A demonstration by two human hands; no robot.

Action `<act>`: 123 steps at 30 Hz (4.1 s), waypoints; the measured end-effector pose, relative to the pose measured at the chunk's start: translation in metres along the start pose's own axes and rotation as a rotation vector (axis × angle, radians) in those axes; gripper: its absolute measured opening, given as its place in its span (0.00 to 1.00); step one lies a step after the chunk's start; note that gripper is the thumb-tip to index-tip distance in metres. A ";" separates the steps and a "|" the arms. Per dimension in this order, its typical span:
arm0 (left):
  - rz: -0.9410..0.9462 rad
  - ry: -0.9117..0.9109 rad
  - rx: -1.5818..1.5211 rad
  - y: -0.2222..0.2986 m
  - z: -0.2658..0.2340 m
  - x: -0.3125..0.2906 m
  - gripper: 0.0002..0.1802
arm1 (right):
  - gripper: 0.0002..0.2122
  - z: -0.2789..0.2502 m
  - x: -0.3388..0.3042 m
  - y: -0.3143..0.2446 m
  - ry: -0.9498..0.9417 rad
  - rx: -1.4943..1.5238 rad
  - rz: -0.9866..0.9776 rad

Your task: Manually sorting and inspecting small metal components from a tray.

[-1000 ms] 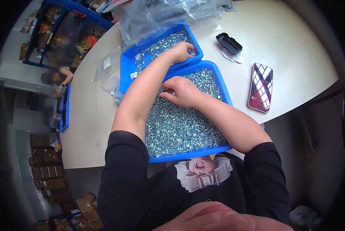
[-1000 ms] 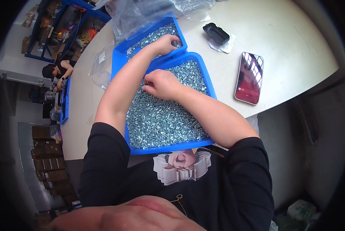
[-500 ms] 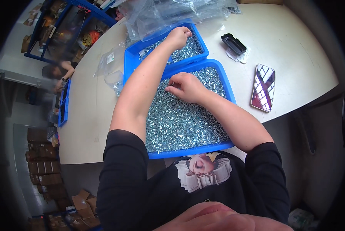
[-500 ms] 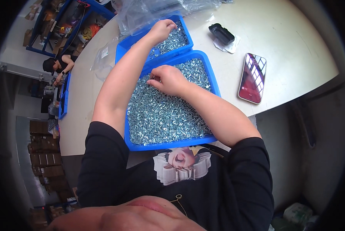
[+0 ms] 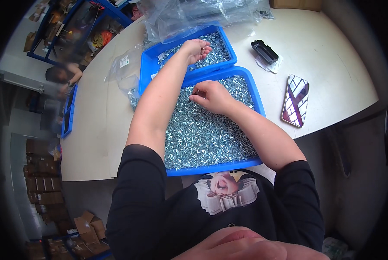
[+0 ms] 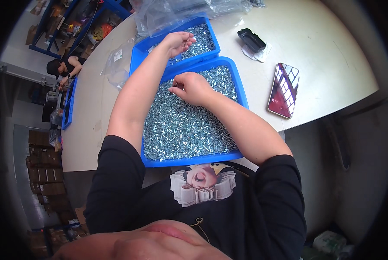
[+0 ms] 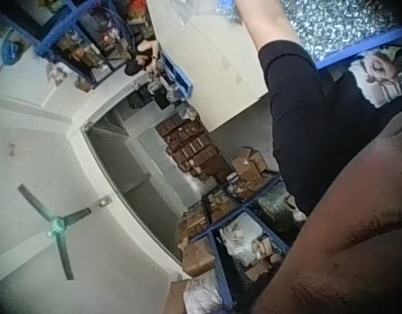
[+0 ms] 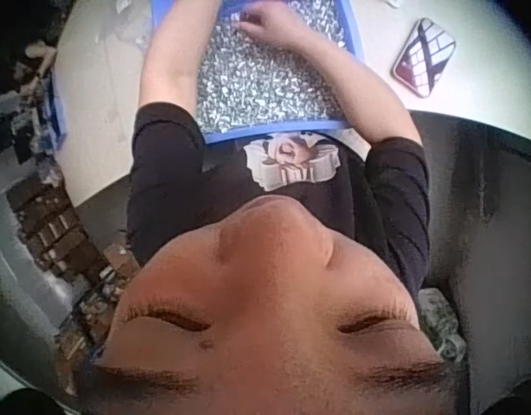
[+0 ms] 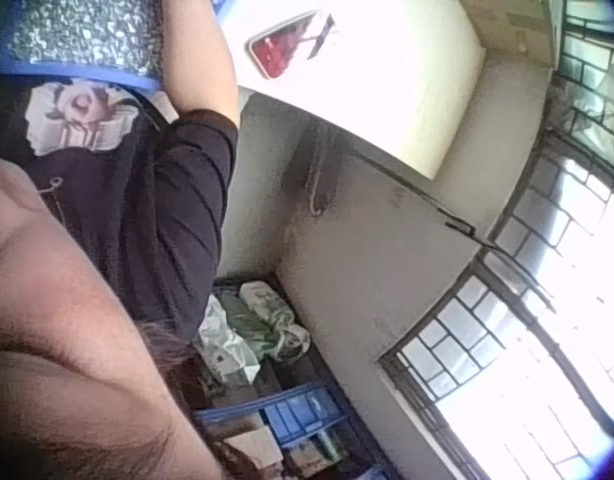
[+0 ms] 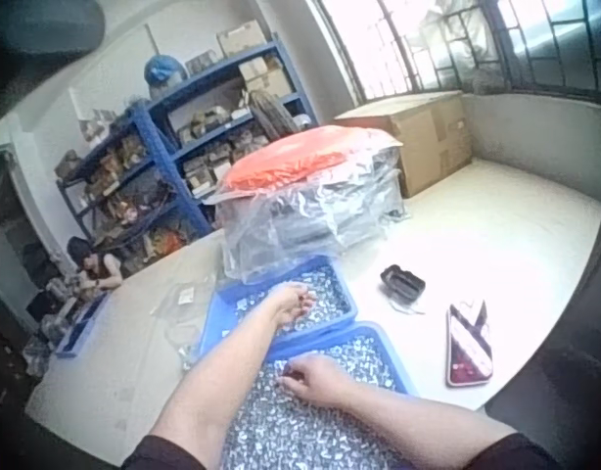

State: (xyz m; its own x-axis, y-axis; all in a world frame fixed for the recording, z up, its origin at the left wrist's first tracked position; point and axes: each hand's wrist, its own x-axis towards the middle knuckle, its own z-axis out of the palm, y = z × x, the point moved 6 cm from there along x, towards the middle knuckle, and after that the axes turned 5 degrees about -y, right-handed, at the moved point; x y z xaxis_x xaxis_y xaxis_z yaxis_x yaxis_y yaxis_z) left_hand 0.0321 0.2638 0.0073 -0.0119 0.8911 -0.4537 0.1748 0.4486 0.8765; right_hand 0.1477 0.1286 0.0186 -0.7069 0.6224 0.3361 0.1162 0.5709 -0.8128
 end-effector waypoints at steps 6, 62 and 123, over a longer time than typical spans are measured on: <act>0.010 -0.104 -0.778 -0.003 -0.030 -0.009 0.09 | 0.10 -0.001 0.002 -0.002 0.021 0.062 0.030; 0.233 -0.110 -0.940 -0.125 -0.029 -0.145 0.13 | 0.08 0.006 0.018 0.003 0.169 0.096 0.024; 0.490 0.125 -0.087 -0.116 -0.029 -0.153 0.11 | 0.07 0.008 0.021 -0.003 0.008 -0.139 -0.048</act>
State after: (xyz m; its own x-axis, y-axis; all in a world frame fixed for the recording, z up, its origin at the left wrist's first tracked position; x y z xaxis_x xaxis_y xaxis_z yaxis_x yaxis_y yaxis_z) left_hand -0.0146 0.0775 -0.0199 -0.0673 0.9972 0.0320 0.1066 -0.0247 0.9940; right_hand 0.1271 0.1359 0.0240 -0.7084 0.5964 0.3775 0.1783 0.6686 -0.7219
